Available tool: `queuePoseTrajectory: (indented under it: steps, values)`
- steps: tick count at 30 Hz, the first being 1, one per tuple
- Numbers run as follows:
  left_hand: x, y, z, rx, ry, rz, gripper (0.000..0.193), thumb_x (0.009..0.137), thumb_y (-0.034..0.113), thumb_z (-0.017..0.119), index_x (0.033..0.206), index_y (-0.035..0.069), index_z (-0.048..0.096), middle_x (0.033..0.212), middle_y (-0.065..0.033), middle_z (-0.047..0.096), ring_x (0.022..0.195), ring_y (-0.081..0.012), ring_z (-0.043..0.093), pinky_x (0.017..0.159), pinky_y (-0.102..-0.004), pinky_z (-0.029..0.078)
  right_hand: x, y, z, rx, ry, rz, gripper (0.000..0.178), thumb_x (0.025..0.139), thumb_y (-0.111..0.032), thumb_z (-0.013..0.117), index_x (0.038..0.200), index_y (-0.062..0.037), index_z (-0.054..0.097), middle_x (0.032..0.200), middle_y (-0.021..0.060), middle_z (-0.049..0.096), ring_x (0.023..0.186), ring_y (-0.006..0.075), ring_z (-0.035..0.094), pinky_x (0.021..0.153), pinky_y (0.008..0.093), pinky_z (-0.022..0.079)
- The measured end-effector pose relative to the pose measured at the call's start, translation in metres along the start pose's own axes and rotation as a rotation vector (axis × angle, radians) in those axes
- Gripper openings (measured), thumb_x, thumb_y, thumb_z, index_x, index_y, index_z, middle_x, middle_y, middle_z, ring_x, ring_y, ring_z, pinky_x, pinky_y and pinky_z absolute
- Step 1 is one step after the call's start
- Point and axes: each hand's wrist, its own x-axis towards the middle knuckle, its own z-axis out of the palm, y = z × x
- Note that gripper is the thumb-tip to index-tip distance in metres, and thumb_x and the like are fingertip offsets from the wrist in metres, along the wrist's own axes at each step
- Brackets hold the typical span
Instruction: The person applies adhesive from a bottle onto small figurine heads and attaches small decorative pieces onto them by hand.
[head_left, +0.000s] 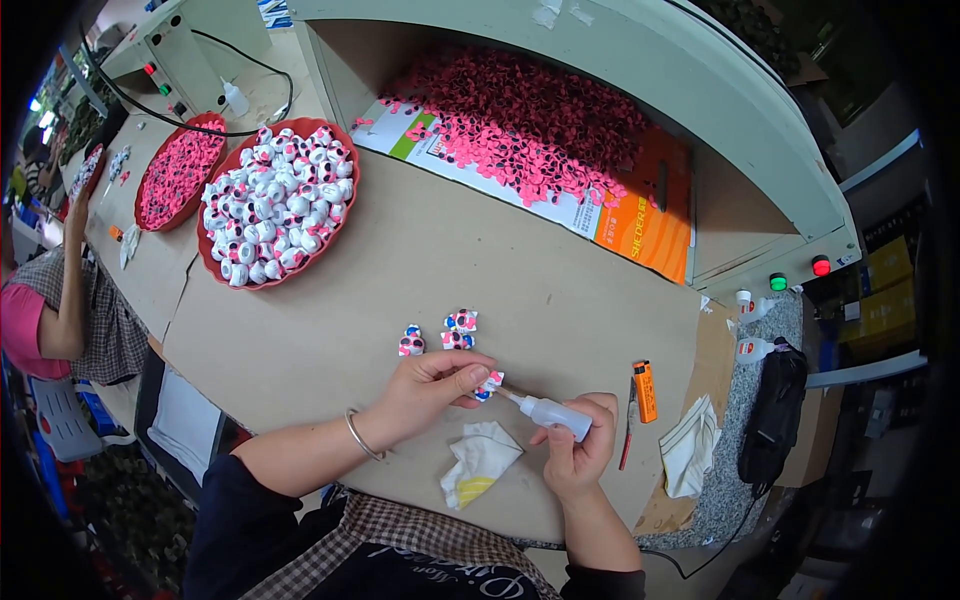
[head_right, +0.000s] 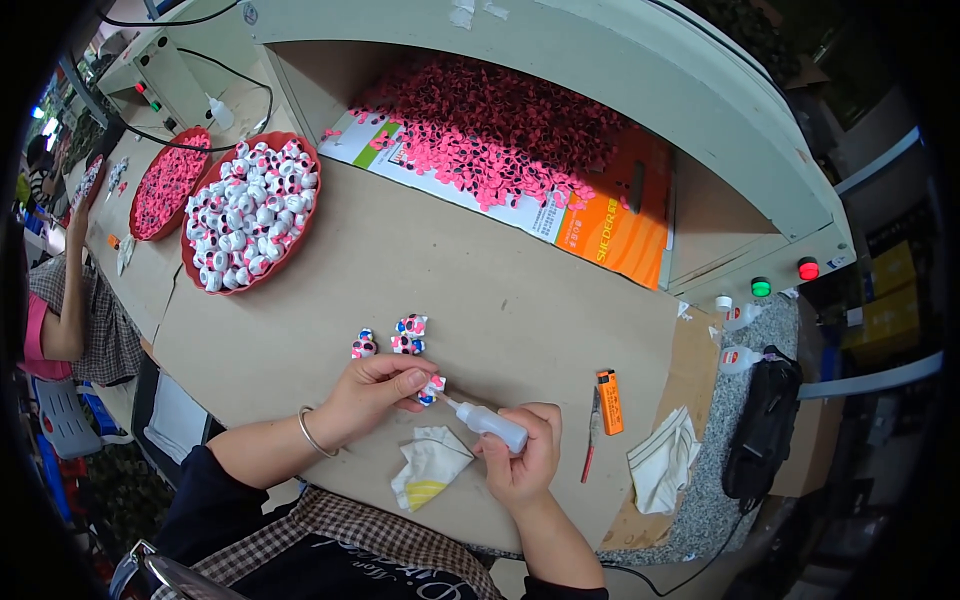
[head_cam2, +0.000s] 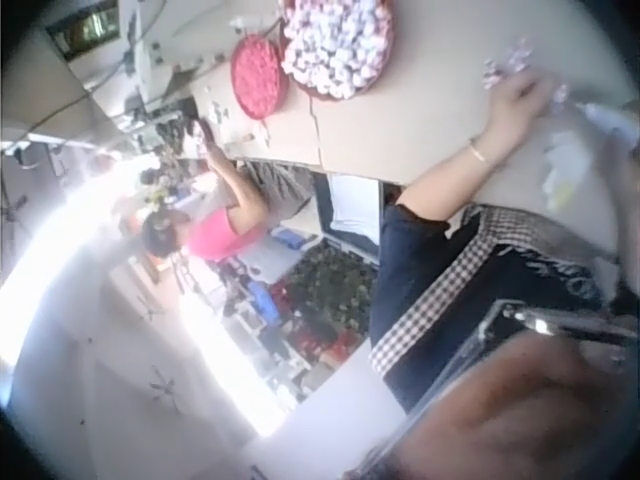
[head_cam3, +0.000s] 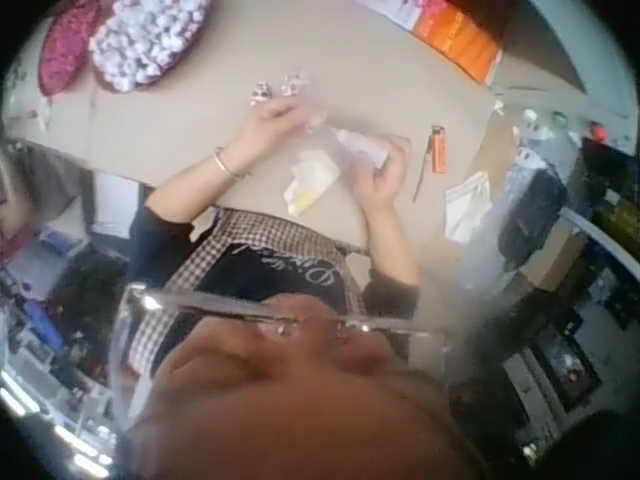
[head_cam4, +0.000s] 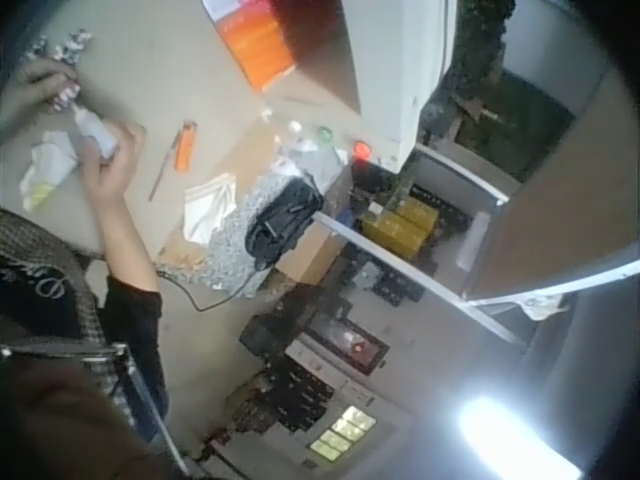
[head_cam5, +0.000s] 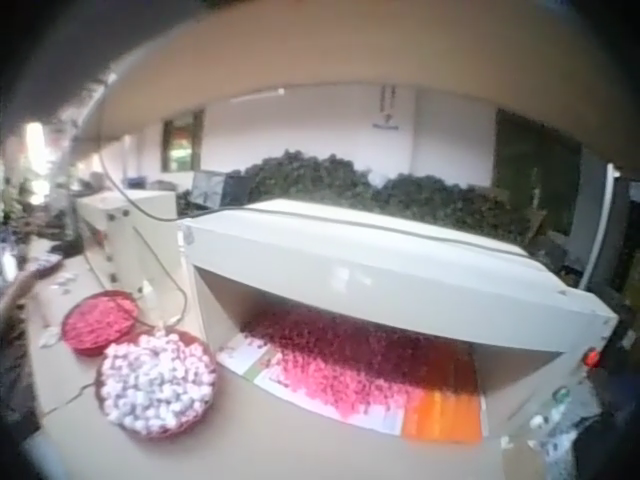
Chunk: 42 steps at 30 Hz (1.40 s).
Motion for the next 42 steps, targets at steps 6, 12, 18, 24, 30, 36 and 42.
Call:
queuePoseTrajectory:
  steps: [6, 12, 18, 24, 30, 36, 42]
  values:
    - [0.0002, 0.0006, 0.001, 0.005, 0.005, 0.001, 0.024, 0.084, 0.019, 0.053, 0.103, 0.004, 0.057, 0.089, -0.0009, 0.058, 0.079, -0.0059, 0.054, 0.066, -0.0212, 0.051, -0.0016, 0.0014, -0.0003, -0.038, -0.005, -0.026, 0.022, 0.081, -0.01, 0.054, 0.095, 0.0027, 0.044, 0.089, 0.0122, 0.038, 0.053, 0.0122, 0.054, 0.044, 0.0206, 0.047]
    - [-0.0003, 0.0006, 0.0007, -0.001, 0.006, -0.004, 0.024, 0.084, 0.019, 0.053, 0.103, 0.004, 0.057, 0.09, -0.001, 0.058, 0.079, -0.0061, 0.054, 0.067, -0.0214, 0.051, -0.0038, 0.0056, -0.003, -0.141, -0.032, -0.099, 0.022, 0.08, -0.01, 0.054, 0.095, 0.0022, 0.044, 0.089, 0.0125, 0.039, 0.053, 0.0124, 0.053, 0.044, 0.0211, 0.046]
    - [0.0002, 0.0002, 0.0009, -0.001, 0.009, -0.01, 0.024, 0.084, 0.018, 0.053, 0.102, 0.004, 0.057, 0.09, -0.0014, 0.058, 0.08, -0.0065, 0.055, 0.067, -0.0218, 0.051, -0.0045, 0.002, -0.0003, -0.068, 0.017, -0.032, 0.022, 0.079, -0.01, 0.055, 0.095, 0.0023, 0.045, 0.089, 0.0127, 0.039, 0.056, 0.0121, 0.052, 0.044, 0.0207, 0.047]
    - [-0.0007, -0.0002, 0.0, -0.013, 0.007, 0.003, 0.024, 0.084, 0.017, 0.053, 0.103, 0.004, 0.057, 0.091, -0.0018, 0.058, 0.082, -0.007, 0.055, 0.068, -0.0218, 0.051, -0.0059, 0.002, -0.0024, -0.083, 0.035, -0.047, 0.023, 0.078, -0.009, 0.056, 0.095, 0.0023, 0.045, 0.088, 0.0128, 0.038, 0.059, 0.0127, 0.052, 0.043, 0.0205, 0.048]
    - [-0.0013, 0.0, 0.0008, -0.017, 0.01, 0.019, 0.023, 0.084, 0.017, 0.053, 0.102, 0.003, 0.057, 0.092, -0.0021, 0.058, 0.082, -0.0072, 0.055, 0.068, -0.0216, 0.051, -0.0062, 0.0031, -0.0061, -0.225, -0.027, -0.102, 0.022, 0.083, -0.016, 0.049, 0.091, 0.0025, 0.04, 0.087, 0.0101, 0.035, 0.056, 0.012, 0.049, 0.041, 0.0204, 0.047]
    - [-0.0011, -0.0006, 0.001, -0.02, 0.009, 0.025, 0.023, 0.084, 0.016, 0.053, 0.102, 0.003, 0.057, 0.092, -0.0022, 0.058, 0.083, -0.0072, 0.055, 0.068, -0.0214, 0.051, -0.0087, 0.0001, -0.0042, -0.096, 0.031, -0.005, 0.022, 0.078, -0.012, 0.057, 0.093, 0.0011, 0.047, 0.086, 0.0123, 0.041, 0.062, 0.014, 0.05, 0.048, 0.0215, 0.046]
    - [-0.0005, -0.0001, 0.0014, -0.01, 0.006, 0.017, 0.022, 0.084, 0.015, 0.053, 0.102, 0.003, 0.057, 0.093, -0.0023, 0.058, 0.083, -0.007, 0.055, 0.068, -0.0209, 0.05, -0.0049, 0.0042, -0.0055, -0.23, -0.063, -0.091, 0.021, 0.083, -0.016, 0.049, 0.09, 0.0019, 0.041, 0.087, 0.0101, 0.035, 0.055, 0.0121, 0.049, 0.042, 0.0208, 0.047]
